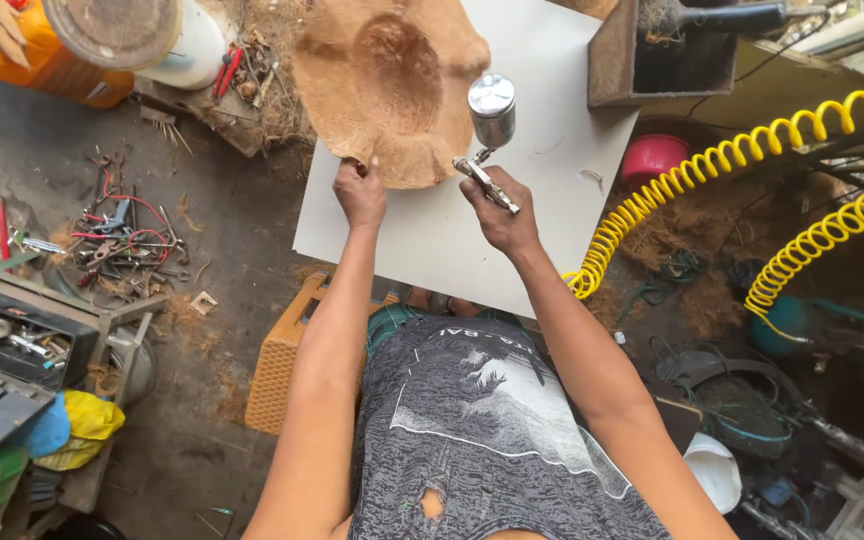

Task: Spraying a fiber hat, cleaning a work surface, and inspecting a large circular fiber component.

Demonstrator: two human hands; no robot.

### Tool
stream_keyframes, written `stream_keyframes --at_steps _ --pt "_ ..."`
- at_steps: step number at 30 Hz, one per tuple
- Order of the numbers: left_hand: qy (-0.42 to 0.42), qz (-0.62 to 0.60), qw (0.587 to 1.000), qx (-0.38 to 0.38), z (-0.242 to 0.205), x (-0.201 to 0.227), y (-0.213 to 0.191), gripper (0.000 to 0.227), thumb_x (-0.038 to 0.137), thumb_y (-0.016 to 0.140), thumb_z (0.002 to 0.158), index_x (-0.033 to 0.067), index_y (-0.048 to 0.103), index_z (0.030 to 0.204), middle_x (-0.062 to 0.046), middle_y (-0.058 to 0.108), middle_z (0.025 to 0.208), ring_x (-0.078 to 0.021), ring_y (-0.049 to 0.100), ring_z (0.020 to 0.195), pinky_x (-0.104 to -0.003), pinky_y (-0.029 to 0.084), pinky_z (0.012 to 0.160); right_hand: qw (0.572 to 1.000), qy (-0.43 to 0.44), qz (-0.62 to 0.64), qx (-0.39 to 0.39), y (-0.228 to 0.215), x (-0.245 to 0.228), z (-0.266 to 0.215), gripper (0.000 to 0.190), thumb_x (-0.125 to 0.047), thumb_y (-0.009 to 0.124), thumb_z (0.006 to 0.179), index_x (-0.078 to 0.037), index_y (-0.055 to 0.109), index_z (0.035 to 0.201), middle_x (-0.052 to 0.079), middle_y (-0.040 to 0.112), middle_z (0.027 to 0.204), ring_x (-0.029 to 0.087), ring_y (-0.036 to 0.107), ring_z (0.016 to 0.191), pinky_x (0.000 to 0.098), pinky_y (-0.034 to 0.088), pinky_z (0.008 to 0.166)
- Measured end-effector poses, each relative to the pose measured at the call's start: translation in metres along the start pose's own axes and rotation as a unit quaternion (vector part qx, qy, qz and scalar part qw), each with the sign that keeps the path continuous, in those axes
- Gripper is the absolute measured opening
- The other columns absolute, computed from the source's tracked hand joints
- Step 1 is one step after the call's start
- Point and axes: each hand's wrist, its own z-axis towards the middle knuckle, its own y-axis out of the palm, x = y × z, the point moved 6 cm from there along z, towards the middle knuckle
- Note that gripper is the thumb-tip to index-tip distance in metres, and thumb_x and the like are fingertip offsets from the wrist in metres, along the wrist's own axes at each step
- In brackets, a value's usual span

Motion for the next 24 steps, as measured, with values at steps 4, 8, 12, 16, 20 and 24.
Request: stream_keyframes --at_steps 4,8,12,16,20,24 --pt "-0.001 -0.022 1.0 -0.002 -0.008 0.043 -0.01 0.013 0.017 0.071 0.085 0.0065 0.066 0.081 -0.008 0.061 0.06 -0.0187 0.064 0.058 -0.035 0.051 0.06 1.0 -0.004 -0.021 -0.017 0.011 -0.037 0.002 0.028 -0.038 0.078 0.09 -0.013 0.069 0.082 0.007 0.061 0.064 0.015 0.055 0.063 0.0321 0.047 0.065" --pt "-0.025 -0.011 1.0 0.004 -0.011 0.009 -0.003 0.016 0.017 0.072 0.085 0.0073 0.062 0.078 -0.005 0.057 0.057 -0.0185 0.06 0.055 -0.034 0.049 0.058 0.997 -0.004 -0.079 -0.017 0.011 -0.019 0.008 0.032 -0.036 0.078 0.091 -0.009 0.064 0.08 0.014 0.062 0.066 0.024 0.059 0.063 0.0378 0.047 0.065" --pt "-0.058 -0.034 0.998 0.007 -0.008 0.0 -0.001 0.014 0.017 0.072 0.084 0.0103 0.061 0.078 -0.002 0.059 0.058 -0.0136 0.061 0.056 -0.03 0.049 0.058 0.996 0.012 -0.089 0.009 0.0 0.035 0.021 0.033 -0.037 0.079 0.091 -0.011 0.063 0.079 0.013 0.061 0.066 0.022 0.058 0.065 0.0359 0.046 0.066" --pt "-0.067 -0.049 0.997 0.007 -0.006 0.014 -0.006 0.012 0.015 0.072 0.083 0.0107 0.061 0.079 -0.003 0.059 0.06 -0.0123 0.061 0.058 -0.029 0.049 0.058 0.996 0.022 -0.082 0.015 0.003 -0.008 0.002 0.032 -0.035 0.078 0.09 -0.01 0.062 0.078 0.013 0.06 0.065 0.02 0.057 0.065 0.0358 0.046 0.066" --pt "-0.064 -0.074 0.995 0.016 -0.006 0.026 -0.009 0.01 0.012 0.07 0.084 0.0063 0.062 0.084 -0.011 0.062 0.066 -0.0165 0.063 0.062 -0.032 0.052 0.063 0.997 0.027 -0.066 -0.008 0.015 -0.024 -0.018 0.033 -0.036 0.078 0.089 -0.01 0.062 0.076 0.014 0.061 0.065 0.021 0.058 0.064 0.0358 0.047 0.066" --pt "-0.071 -0.121 0.99 0.015 -0.007 0.013 -0.002 0.008 0.006 0.068 0.085 0.0068 0.065 0.093 -0.008 0.068 0.077 -0.012 0.065 0.072 -0.03 0.054 0.07 0.998 0.028 -0.055 -0.022 0.019 0.011 -0.022 0.034 -0.036 0.081 0.087 -0.011 0.062 0.075 0.012 0.06 0.064 0.019 0.057 0.063 0.0331 0.048 0.067"
